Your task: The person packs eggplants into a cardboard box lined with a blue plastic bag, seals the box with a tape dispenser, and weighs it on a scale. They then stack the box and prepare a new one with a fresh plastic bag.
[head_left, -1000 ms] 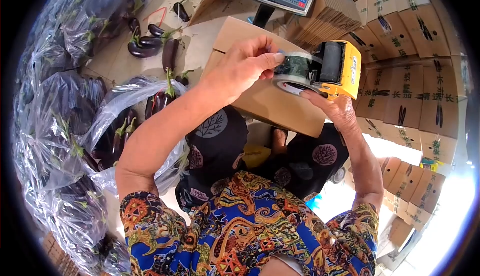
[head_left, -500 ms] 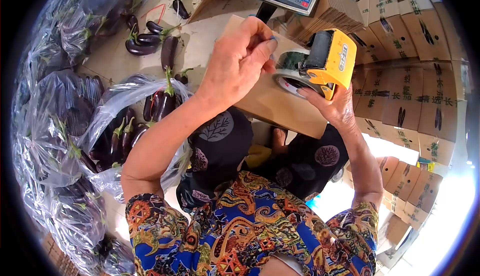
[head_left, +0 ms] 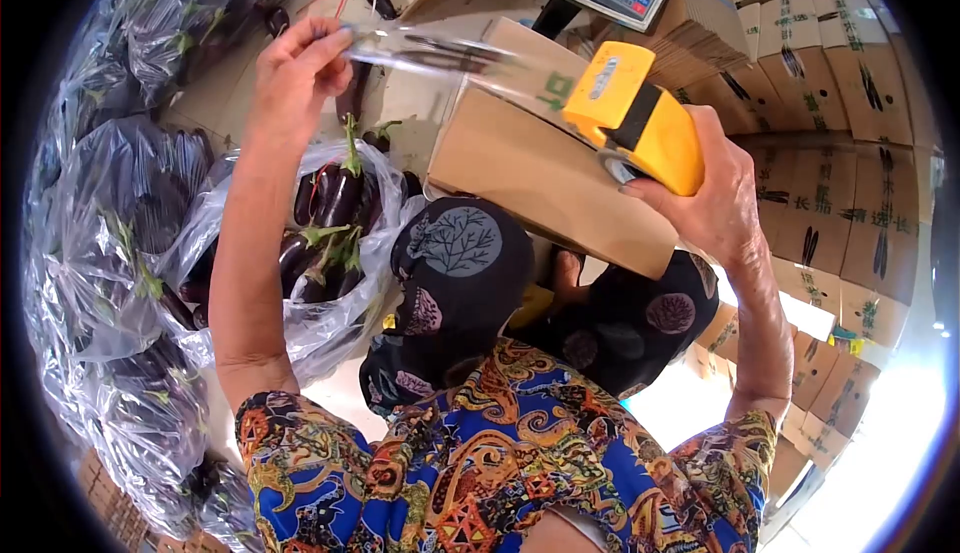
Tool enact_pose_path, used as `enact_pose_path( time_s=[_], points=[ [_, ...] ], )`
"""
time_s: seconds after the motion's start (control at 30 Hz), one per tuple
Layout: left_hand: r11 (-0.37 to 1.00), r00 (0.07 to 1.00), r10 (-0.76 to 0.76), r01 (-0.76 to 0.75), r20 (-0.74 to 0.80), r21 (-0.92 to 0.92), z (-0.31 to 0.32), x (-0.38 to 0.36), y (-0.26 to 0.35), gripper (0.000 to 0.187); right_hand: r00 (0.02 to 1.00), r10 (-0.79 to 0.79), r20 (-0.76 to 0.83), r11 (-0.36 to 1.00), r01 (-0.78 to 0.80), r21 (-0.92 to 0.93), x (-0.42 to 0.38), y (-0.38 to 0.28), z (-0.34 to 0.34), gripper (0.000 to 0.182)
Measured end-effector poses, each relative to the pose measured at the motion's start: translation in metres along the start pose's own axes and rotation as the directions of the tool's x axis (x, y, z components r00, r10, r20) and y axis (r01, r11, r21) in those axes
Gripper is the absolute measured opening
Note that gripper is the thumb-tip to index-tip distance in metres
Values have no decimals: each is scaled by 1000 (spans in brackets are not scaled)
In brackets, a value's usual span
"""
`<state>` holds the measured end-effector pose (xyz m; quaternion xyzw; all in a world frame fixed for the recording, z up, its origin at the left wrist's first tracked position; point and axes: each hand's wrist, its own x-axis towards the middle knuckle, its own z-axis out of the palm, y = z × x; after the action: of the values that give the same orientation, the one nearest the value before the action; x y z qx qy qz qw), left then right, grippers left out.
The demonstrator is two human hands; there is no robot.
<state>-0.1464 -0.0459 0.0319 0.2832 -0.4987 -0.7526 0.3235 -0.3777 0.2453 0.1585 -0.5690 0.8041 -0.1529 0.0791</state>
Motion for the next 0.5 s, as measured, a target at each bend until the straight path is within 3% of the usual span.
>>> enact_pose_path(
  time_s=[0.1,0.23,0.5],
  points=[
    [993,992,-104,99,-67,-67,-15,5,-13,8,998,-24,51,996,29,-81,7,-9,1,63],
    [986,984,-160,163,72,-28,-32,16,-36,6,994,-15,108,990,30,-138,22,-19,2,59],
    [918,937,-329,346,118,-192,-27,15,-85,5,967,53,249,986,-11,-167,41,-26,-4,54]
  ],
)
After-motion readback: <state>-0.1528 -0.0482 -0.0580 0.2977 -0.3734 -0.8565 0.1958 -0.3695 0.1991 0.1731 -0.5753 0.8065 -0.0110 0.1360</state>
